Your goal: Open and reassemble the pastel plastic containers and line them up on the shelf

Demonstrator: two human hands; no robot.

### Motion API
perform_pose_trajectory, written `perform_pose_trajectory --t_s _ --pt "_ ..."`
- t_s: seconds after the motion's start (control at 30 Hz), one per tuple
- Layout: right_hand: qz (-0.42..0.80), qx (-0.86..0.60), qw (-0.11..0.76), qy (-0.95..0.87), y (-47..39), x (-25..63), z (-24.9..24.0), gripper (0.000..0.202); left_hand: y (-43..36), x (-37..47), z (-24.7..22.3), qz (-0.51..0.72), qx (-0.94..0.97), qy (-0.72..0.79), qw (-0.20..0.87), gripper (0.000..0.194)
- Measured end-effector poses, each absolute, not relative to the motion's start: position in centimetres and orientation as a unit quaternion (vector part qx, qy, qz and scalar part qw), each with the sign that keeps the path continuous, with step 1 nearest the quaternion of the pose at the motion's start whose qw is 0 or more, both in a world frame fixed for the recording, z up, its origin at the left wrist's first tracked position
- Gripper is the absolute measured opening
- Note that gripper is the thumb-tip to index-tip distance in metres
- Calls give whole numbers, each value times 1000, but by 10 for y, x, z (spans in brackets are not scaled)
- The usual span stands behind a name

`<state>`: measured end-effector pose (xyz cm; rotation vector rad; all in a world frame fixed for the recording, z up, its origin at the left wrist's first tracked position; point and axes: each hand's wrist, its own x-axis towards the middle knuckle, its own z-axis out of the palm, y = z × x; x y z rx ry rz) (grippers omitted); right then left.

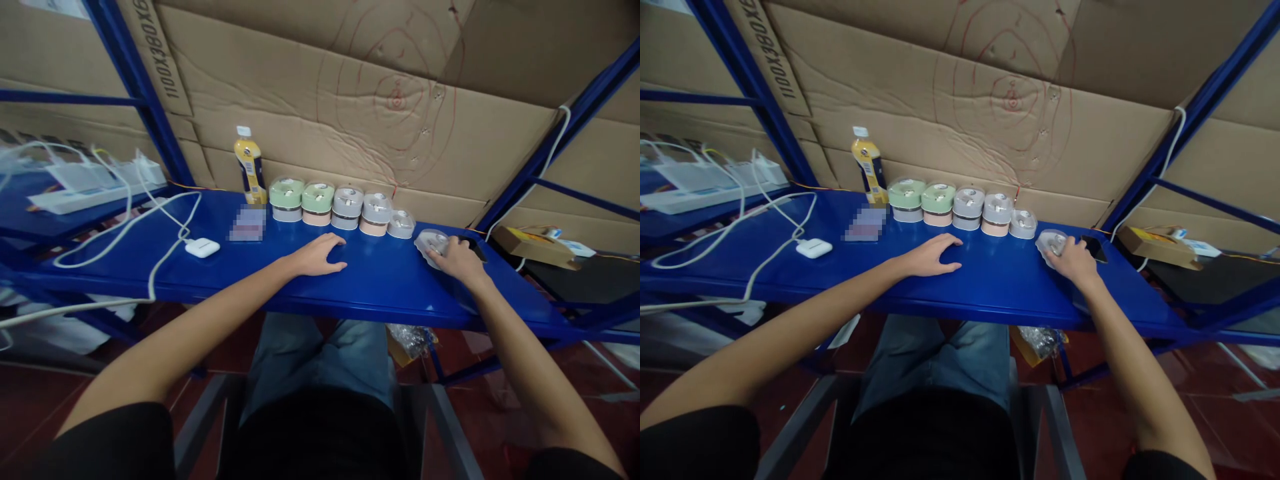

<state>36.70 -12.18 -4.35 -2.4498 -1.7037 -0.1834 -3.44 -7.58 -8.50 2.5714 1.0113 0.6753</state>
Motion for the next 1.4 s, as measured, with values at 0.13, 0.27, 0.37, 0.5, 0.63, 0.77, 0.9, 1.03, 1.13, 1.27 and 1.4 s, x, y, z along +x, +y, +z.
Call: perform_pose_trajectory --t_s 0.13,0.27,0.37,0.5,0.63,0.77,0.9,1.03,1.13,1.27,1.4 --pt "-52 -834 112 -539 -69 372 -44 79 -76 -35 -85 245 896 340 145 60" --pt "-47 -835 142 -530 -42 367 -43 75 -75 -36 -86 242 902 331 136 56" --pt "-114 -801 178 -560 -40 355 -44 67 -74 -36 -87 239 904 330 131 54" --pt "-186 -660 133 -716 -40 330 -50 70 -73 -36 -88 246 904 325 132 49" --pt "-156 -634 65 -755 -42 310 -56 80 -72 -36 -89 248 903 325 136 46" --pt "-155 -617 65 -769 -71 308 -50 69 -72 -36 -89 243 905 323 134 48" --pt "-150 -658 128 -727 -110 305 -37 64 -72 -36 -89 235 907 327 127 50" --pt "-79 -751 117 -645 -122 292 -33 93 -74 -36 -87 240 900 338 136 57" --pt "-12 -728 103 -678 -118 282 -36 89 -74 -35 -88 265 880 355 172 84" --pt "43 -511 177 -840 -114 261 -43 96 -70 -35 -91 324 855 325 241 124" --pt "58 -379 223 -896 -108 226 -50 109 -68 -36 -92 343 858 278 263 130"
